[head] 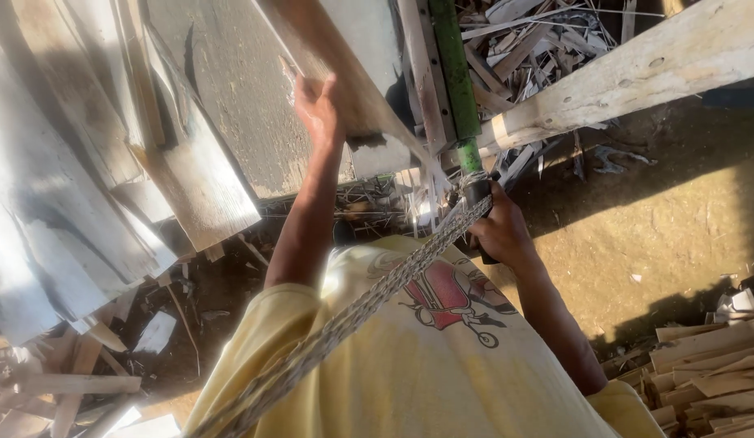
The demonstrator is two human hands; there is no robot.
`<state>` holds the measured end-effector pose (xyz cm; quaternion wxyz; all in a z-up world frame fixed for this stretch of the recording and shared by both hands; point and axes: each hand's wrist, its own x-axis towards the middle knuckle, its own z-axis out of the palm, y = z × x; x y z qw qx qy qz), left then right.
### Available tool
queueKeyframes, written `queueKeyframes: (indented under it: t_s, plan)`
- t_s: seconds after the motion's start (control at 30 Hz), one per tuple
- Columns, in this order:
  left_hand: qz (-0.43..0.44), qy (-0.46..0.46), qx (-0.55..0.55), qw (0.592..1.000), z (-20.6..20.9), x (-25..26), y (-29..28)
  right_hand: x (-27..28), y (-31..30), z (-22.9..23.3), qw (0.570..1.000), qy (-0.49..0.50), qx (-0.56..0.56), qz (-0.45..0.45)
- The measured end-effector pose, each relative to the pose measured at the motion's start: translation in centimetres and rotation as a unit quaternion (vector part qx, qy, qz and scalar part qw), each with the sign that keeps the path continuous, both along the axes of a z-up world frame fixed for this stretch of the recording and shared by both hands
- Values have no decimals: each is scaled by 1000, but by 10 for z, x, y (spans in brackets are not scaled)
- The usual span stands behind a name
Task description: Manually feed thin wood planks into a cutting machine.
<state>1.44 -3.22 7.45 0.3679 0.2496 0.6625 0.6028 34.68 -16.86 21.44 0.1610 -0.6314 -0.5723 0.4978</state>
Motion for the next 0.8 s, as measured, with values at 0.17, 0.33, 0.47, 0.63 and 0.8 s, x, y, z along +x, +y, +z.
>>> queueKeyframes:
  t_s: [0.17,0.33,0.47,0.63,0.8]
  plan:
    - [53,-231,115,965,42,-22,-6,-3,-2,13,996,68,-45,-43]
    - [-2,-256,23,966,-32,-87,-2,-4,-2,-13,1000,1,-5,-24]
    - [108,-348,36,931,-67,-46,17,-3,-3,-18,999,-18,-10,-31]
    - [231,-372,62,897,-73,-12,30,-3,-3,39,1000,1,9,23]
    - [274,-378,33,884,-60,-9,42,8,9,111,995,23,64,79]
